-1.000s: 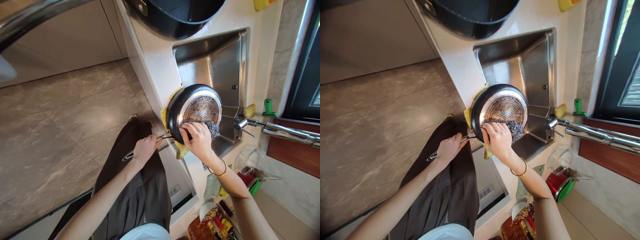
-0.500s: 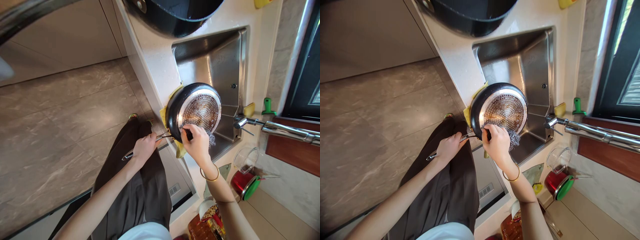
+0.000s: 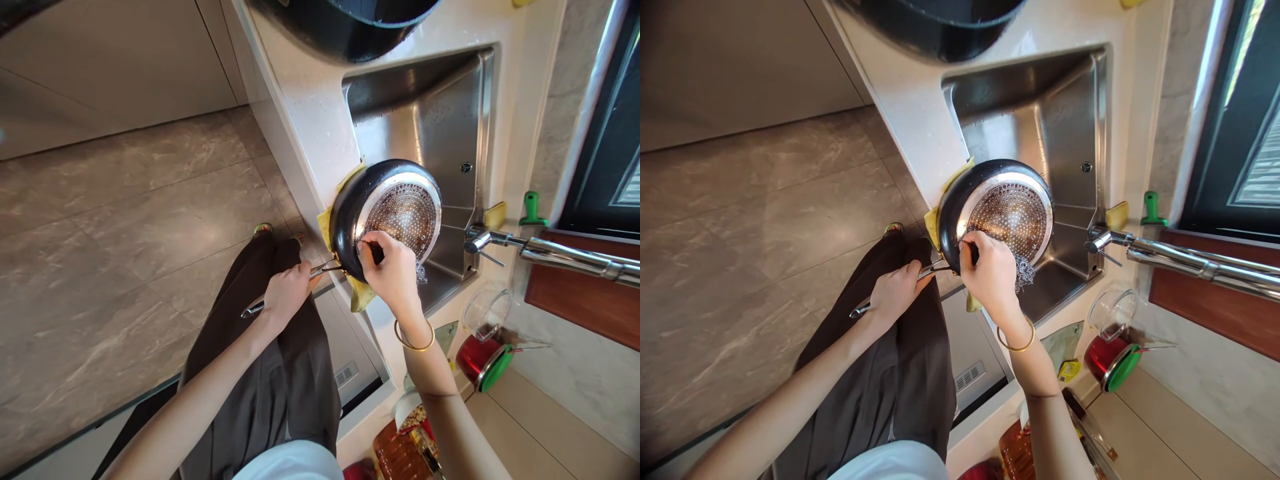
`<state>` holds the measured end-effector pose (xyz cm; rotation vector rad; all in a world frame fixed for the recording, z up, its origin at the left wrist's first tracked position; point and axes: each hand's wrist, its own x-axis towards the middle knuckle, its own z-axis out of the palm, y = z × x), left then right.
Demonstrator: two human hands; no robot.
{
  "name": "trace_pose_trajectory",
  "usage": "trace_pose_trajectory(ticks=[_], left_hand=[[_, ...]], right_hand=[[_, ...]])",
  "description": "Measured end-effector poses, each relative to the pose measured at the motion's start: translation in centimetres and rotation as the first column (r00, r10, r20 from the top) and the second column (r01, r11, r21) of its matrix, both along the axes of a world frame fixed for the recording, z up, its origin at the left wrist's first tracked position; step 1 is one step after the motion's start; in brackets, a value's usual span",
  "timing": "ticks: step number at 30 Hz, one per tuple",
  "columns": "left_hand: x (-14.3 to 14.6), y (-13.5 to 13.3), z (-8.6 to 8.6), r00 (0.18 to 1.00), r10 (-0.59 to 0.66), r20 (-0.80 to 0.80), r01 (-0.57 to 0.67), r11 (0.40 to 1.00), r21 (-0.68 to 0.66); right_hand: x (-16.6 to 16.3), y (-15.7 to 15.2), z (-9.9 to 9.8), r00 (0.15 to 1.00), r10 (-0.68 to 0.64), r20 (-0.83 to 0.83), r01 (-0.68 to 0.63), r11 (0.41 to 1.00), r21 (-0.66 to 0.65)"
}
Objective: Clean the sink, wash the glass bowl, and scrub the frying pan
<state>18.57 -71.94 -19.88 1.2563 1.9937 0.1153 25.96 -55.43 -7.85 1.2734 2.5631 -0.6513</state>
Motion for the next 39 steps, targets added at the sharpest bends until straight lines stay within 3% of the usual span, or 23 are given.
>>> trace_pose_trajectory(ticks=[5,13,39], left_hand=[[-0.08,-0.04,0.13,1.000,0.007,0.025,-0.007,1.000,0.006],[-0.24,0.06,0.31,1.000,-0.004,0.028,0.005,1.000,-0.007],[-0.30,0.14,0.46,1.000,-0.019,-0.013,0.019,1.000,-0.011]], right_hand=[[0.04,-0.60,0.05,0.996,-0.082,0.038,0.082,0.997,0.000],[-0.27,-0.63,0.15,0.992,-0.110,0.057,0.108,0.994,0.029],[-0.75,-0.02,0.15,0.999,-0.021,0.046,0.018,0.998,0.054]])
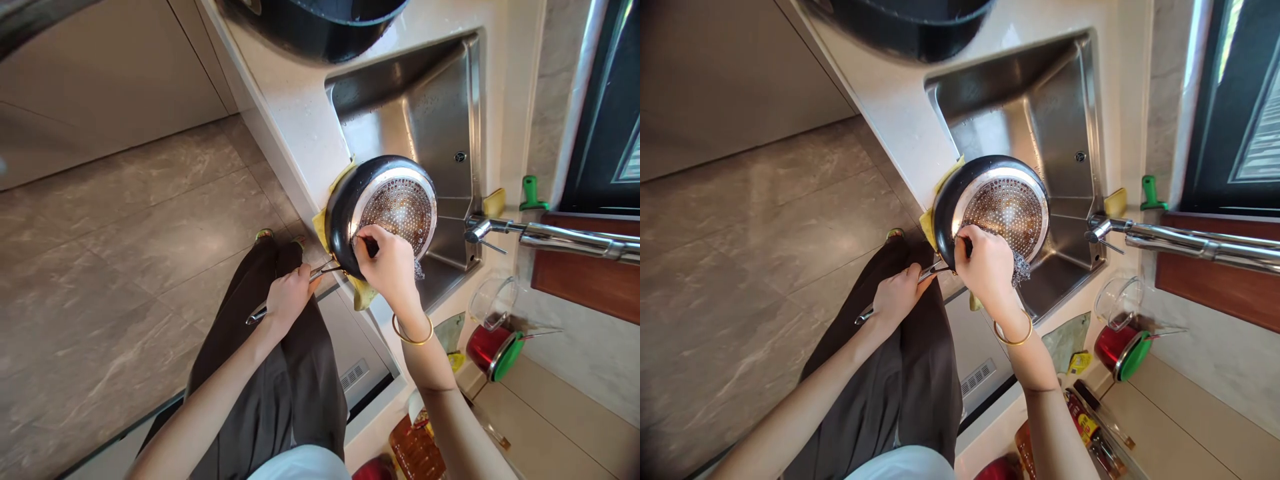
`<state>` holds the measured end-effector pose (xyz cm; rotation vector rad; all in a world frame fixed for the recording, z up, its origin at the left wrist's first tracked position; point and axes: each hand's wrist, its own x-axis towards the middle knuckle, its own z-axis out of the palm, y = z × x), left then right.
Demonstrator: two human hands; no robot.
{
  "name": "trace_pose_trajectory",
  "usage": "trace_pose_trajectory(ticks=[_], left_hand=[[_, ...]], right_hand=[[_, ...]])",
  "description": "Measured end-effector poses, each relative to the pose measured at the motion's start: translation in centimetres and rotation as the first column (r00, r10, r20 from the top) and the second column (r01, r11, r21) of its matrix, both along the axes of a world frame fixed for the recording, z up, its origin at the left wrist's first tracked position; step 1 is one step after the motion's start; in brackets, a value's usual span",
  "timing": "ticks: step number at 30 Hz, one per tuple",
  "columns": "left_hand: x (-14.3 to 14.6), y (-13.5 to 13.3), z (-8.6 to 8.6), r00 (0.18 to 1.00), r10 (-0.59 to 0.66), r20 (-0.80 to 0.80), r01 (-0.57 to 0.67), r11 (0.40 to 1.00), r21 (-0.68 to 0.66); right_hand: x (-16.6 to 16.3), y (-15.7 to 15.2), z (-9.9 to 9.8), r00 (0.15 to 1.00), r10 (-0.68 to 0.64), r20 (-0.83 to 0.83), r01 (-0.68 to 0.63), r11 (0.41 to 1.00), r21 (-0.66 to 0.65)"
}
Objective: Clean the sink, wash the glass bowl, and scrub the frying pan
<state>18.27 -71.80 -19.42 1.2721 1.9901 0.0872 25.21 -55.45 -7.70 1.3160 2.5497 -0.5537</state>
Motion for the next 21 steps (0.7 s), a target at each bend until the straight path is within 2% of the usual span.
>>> trace_pose_trajectory(ticks=[5,11,21], left_hand=[[0.05,0.00,-0.04,1.000,0.000,-0.010,0.000,1.000,0.003],[0.07,0.09,0.08,1.000,0.003,-0.018,-0.003,1.000,-0.019],[0.05,0.11,0.14,1.000,0.003,-0.029,-0.004,0.999,-0.043]], right_hand=[[0.60,-0.20,0.09,1.000,-0.003,0.029,0.004,1.000,-0.023],[0.10,0.22,0.11,0.998,0.060,0.014,-0.060,0.998,0.022],[-0.08,0.40,0.00,0.991,0.129,0.027,-0.129,0.991,0.020]])
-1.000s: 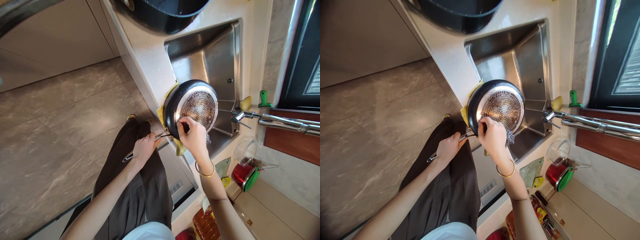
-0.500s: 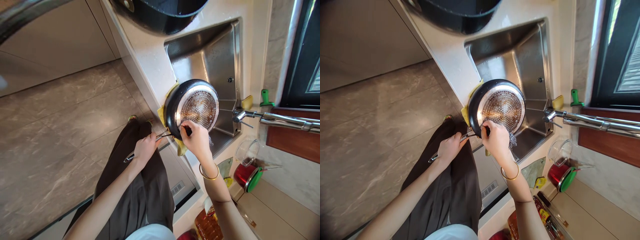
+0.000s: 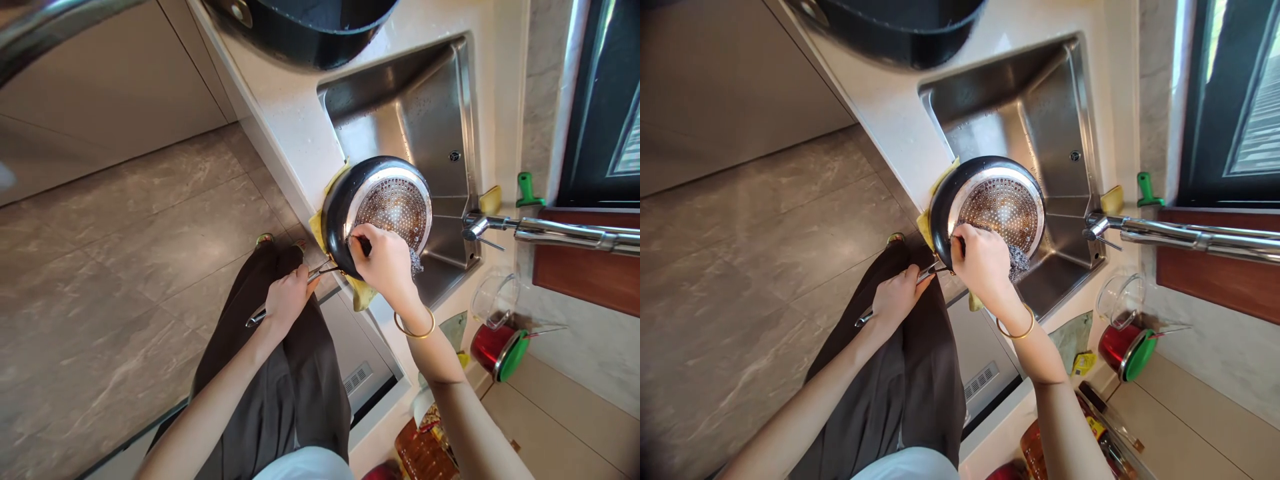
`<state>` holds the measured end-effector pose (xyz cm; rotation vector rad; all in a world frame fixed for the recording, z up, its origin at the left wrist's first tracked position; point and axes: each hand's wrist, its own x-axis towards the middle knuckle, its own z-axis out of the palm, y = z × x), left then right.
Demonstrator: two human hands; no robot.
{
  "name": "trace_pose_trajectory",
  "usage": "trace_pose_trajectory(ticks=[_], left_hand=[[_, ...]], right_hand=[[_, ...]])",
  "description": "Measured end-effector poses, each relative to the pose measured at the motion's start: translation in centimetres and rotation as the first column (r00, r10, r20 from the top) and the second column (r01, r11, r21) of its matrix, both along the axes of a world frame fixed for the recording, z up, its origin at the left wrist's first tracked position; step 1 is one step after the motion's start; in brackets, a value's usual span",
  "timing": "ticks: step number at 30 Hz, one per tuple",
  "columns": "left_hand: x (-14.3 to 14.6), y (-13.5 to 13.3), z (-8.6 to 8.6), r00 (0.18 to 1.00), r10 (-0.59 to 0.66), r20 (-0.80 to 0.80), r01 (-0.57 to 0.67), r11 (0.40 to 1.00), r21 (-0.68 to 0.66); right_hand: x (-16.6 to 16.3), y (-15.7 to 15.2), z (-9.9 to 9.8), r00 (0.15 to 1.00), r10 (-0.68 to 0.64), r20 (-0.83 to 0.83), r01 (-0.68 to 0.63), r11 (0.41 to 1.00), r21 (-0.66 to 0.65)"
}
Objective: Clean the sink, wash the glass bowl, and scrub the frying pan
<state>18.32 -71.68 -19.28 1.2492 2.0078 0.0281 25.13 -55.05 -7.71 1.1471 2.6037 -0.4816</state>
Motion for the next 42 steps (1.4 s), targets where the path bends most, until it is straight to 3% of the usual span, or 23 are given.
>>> trace_pose_trajectory(ticks=[4,7,10,15,21,24,29,35,39,42], left_hand=[[0.0,-0.1,-0.2,1.000,-0.017,-0.022,0.018,1.000,0.025],[0.0,-0.1,-0.4,0.999,-0.029,-0.046,0.031,0.999,0.034],[0.0,-0.2,-0.6,0.996,-0.040,-0.074,0.041,0.999,0.019],[0.1,-0.2,-0.5,0.990,-0.066,-0.121,0.068,0.998,0.010],[-0.1,-0.1,-0.3,0.989,-0.080,-0.125,0.082,0.997,0.013],[-0.1,-0.1,-0.3,0.989,-0.083,-0.126,0.088,0.996,0.030],[-0.2,-0.2,-0.4,0.987,-0.098,-0.128,0.102,0.994,0.030],[-0.1,-0.3,-0.6,0.981,-0.100,-0.165,0.106,0.994,0.027],[0.0,-0.4,-0.7,0.982,-0.096,-0.162,0.100,0.995,0.020],[0.0,-0.4,-0.8,0.982,-0.089,-0.168,0.094,0.995,0.026]], right_hand=[[2.4,2.0,1.0,0.997,0.018,-0.075,-0.019,1.000,-0.014],[3.5,4.5,2.2,0.959,-0.110,-0.259,0.148,0.980,0.130],[2.2,6.0,2.5,0.923,-0.155,-0.351,0.243,0.944,0.222],[0.0,6.1,1.2,0.983,0.024,-0.180,0.022,0.969,0.246],[4.4,6.5,-0.6,0.990,0.109,-0.088,-0.091,0.978,0.185],[5.5,5.0,-1.9,0.985,0.163,-0.050,-0.152,0.972,0.179],[3.2,3.1,-2.7,0.956,0.291,-0.025,-0.285,0.949,0.134],[0.8,7.2,-3.0,0.988,0.149,0.039,-0.153,0.924,0.349],[0.8,7.1,-3.2,0.950,0.304,0.067,-0.309,0.895,0.322],[0.5,6.9,-3.2,0.962,0.260,0.084,-0.272,0.890,0.366]])
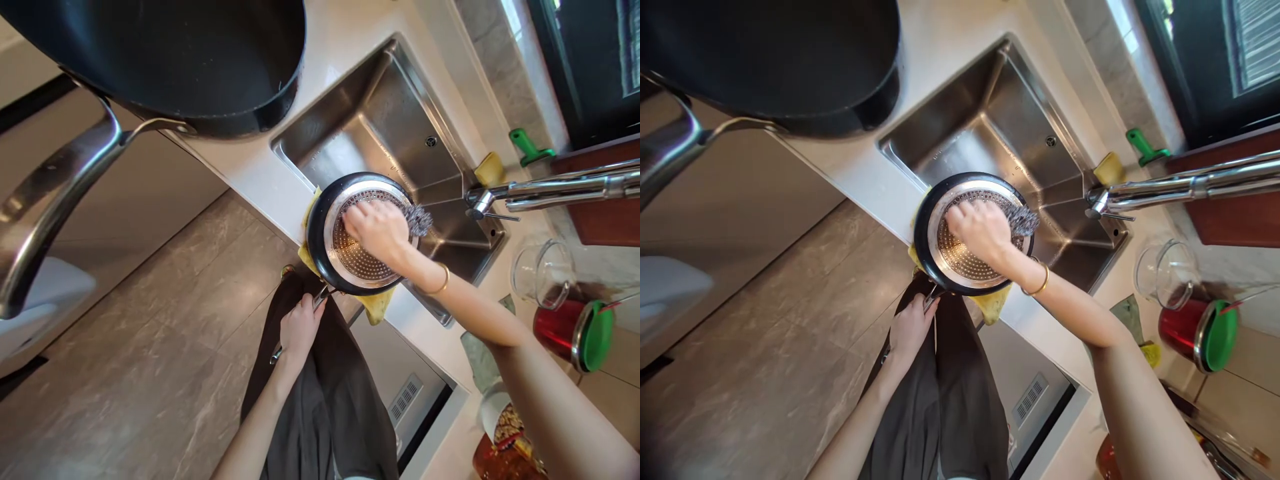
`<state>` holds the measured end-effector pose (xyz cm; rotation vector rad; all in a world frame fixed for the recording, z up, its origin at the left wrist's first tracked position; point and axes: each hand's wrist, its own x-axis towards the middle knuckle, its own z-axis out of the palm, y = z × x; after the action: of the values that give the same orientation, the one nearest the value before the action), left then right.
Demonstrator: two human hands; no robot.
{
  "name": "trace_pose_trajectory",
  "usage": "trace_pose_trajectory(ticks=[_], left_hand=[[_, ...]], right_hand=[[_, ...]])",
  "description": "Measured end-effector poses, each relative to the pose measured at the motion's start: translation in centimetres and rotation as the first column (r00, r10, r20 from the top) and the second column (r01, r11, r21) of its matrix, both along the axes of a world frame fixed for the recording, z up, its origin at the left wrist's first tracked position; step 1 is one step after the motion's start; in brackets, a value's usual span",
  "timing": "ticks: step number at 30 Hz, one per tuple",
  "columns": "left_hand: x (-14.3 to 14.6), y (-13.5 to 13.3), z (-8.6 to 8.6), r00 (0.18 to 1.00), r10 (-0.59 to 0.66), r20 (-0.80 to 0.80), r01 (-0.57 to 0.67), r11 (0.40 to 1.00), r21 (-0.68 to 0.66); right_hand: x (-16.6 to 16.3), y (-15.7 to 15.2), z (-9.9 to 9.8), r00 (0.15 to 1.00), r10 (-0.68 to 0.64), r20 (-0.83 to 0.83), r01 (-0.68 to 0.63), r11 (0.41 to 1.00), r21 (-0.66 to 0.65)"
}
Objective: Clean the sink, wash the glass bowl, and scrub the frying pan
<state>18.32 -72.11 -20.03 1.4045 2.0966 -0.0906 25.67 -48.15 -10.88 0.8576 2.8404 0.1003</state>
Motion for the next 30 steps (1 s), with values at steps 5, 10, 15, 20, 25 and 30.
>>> trace_pose_trajectory(ticks=[5,10,15,20,25,30], left_hand=[[0.1,-0.1,-0.1,1.000,0.007,-0.012,-0.007,1.000,0.020],[0.2,-0.1,-0.2,0.999,0.011,-0.031,-0.010,0.999,0.032],[0.2,-0.1,-0.3,1.000,0.011,-0.018,-0.010,0.999,0.033],[0.2,0.0,-0.3,1.000,0.015,0.001,-0.015,1.000,0.022],[0.1,0.1,0.0,1.000,0.019,0.004,-0.019,0.999,0.028],[0.2,0.1,0.0,1.000,0.013,0.001,-0.013,0.999,0.042]], right_hand=[[-0.5,0.0,0.1,0.995,0.084,0.045,-0.082,0.996,-0.038],[-0.8,0.8,0.4,0.996,-0.006,0.084,0.006,1.000,0.000],[-0.9,1.2,0.6,0.993,-0.018,0.113,0.018,1.000,-0.005],[-1.0,0.3,0.8,0.987,0.076,0.141,-0.069,0.996,-0.049],[-1.3,0.0,1.0,0.986,-0.059,0.157,0.053,0.998,0.040],[-1.1,-1.2,1.1,0.983,0.061,0.174,-0.057,0.998,-0.032]])
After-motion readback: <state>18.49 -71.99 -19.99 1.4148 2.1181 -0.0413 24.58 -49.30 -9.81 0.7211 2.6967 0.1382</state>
